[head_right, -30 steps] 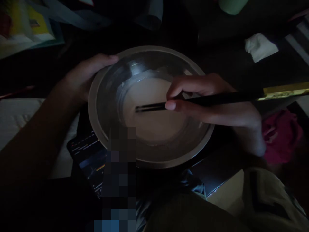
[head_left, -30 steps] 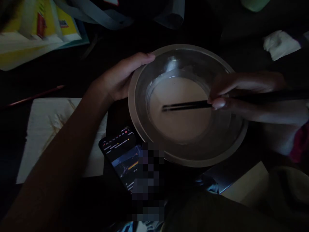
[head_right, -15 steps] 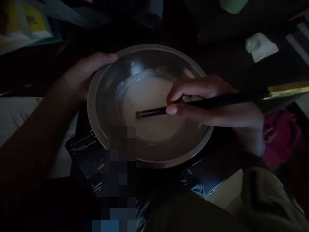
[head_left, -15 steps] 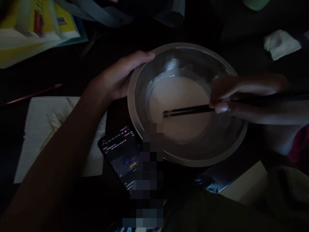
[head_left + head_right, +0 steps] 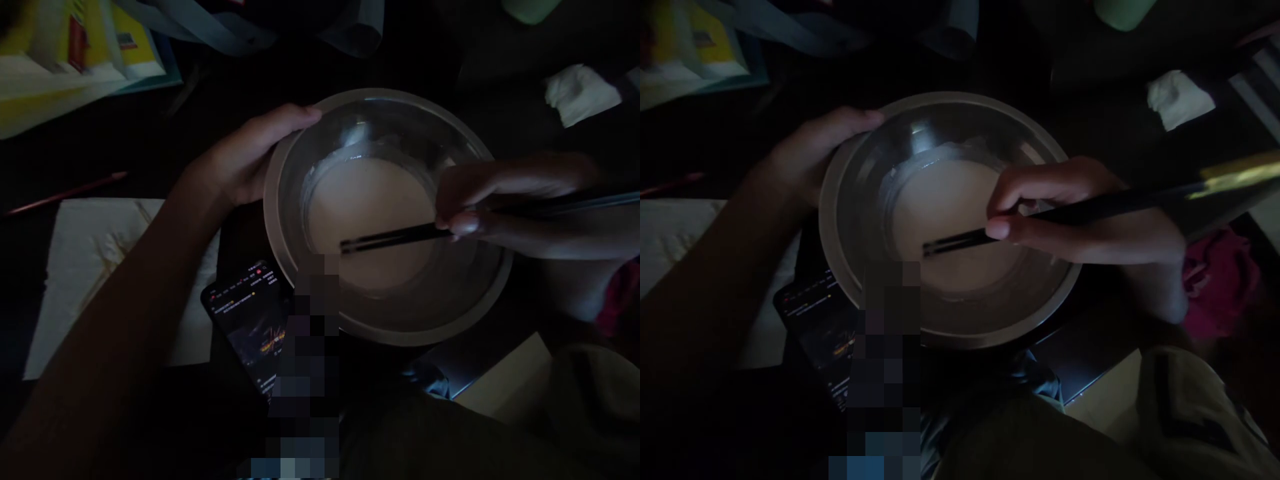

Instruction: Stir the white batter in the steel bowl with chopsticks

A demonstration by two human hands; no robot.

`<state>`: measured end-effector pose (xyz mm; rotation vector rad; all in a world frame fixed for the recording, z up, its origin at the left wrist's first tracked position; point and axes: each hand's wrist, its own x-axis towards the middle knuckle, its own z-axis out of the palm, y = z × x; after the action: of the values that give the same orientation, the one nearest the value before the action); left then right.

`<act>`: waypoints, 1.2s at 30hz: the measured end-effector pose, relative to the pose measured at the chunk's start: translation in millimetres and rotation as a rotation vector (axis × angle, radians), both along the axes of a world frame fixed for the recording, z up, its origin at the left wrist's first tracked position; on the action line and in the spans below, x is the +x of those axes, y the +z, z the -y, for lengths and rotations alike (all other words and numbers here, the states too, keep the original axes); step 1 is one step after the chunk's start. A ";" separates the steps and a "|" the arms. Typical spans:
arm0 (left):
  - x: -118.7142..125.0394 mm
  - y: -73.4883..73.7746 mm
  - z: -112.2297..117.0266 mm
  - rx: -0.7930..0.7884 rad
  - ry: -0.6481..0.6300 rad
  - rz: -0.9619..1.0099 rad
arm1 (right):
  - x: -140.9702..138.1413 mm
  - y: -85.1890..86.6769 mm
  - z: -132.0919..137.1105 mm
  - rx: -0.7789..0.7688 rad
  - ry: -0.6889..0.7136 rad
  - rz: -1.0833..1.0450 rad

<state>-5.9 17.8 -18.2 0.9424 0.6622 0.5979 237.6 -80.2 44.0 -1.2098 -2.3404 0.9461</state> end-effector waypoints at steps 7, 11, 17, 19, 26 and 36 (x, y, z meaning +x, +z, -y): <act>-0.2 1.4 0.9 0.008 -0.017 0.049 | -3.0 9.9 4.9 0.168 -0.310 0.137; -0.6 0.6 -0.1 0.007 -0.009 0.032 | 10.6 14.7 2.6 0.059 -0.172 0.111; -0.5 0.7 0.6 -0.002 0.025 0.001 | -4.2 -2.6 -0.3 0.061 -0.007 0.055; -0.7 0.7 0.8 -0.012 0.014 0.012 | -9.2 -2.8 1.5 0.128 -0.126 0.077; -0.7 -1.0 0.4 -0.025 -0.021 0.102 | 8.4 14.7 6.1 0.090 -0.285 0.065; 2.0 3.9 2.3 -0.011 0.002 0.021 | -7.5 -0.9 3.1 0.160 -0.238 0.113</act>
<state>-3.9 15.5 -14.3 0.9238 0.6467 0.6045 230.0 -83.3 43.1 -1.4673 -2.2415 0.6150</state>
